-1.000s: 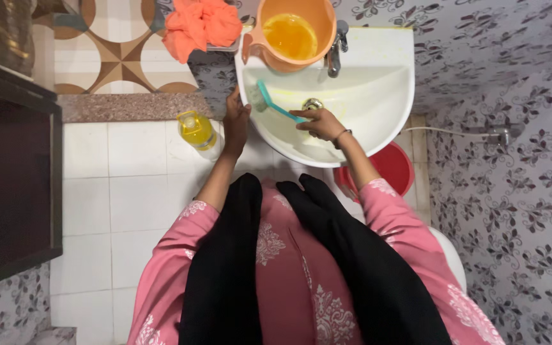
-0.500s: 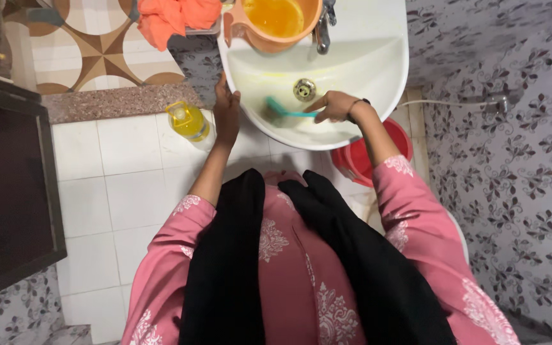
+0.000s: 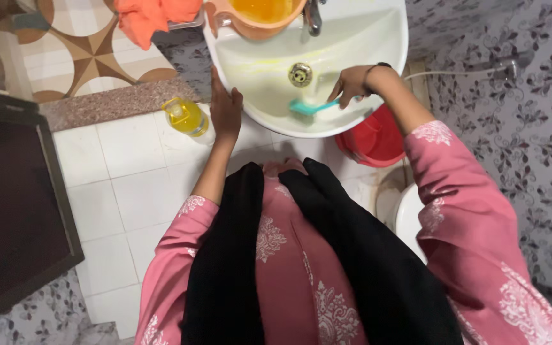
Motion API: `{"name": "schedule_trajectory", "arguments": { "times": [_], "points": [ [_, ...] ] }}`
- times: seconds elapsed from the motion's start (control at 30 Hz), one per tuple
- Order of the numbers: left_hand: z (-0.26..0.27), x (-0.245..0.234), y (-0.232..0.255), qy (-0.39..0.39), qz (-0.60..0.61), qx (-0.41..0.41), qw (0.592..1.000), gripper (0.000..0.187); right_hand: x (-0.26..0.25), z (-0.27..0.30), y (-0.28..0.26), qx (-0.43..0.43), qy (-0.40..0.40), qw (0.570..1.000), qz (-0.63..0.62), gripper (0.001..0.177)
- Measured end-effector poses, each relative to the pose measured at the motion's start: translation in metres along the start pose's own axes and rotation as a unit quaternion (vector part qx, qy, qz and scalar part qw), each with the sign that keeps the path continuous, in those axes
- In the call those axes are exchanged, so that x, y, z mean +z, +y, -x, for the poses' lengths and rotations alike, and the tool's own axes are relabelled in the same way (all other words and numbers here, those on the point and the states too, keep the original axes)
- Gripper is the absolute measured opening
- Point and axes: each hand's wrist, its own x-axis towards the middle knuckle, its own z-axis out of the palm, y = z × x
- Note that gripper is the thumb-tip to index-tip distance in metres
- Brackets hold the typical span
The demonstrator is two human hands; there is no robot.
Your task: The person scrubs a white bathroom sink using a blue scrub brush and a yellow cleaning solution. They repeatedly dip the brush into an orange bowl containing the solution and scrub the sink basin, faucet, and drain area.
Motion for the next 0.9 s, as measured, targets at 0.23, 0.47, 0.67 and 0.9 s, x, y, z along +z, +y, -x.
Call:
{"name": "schedule_trajectory", "arguments": {
  "times": [0.23,0.47,0.67,0.9],
  "points": [
    [-0.005,-0.005,0.01,-0.087,0.059,-0.157,0.982,0.1,-0.012,-0.015,0.031,0.02,-0.045,0.999,0.022,0.055],
    [-0.005,-0.004,0.011,-0.076,0.073,-0.149,0.983,0.1,-0.025,-0.019,0.053,0.071,-0.073,0.991,0.086,0.052],
    [-0.007,-0.008,0.008,-0.099,0.069,-0.181,0.976,0.101,-0.036,-0.031,0.04,0.129,-0.012,0.936,0.326,0.044],
    [-0.005,-0.002,0.003,-0.082,0.079,-0.137,0.984,0.103,-0.016,-0.043,0.063,0.075,-0.076,0.978,0.179,0.041]
  ]
}}
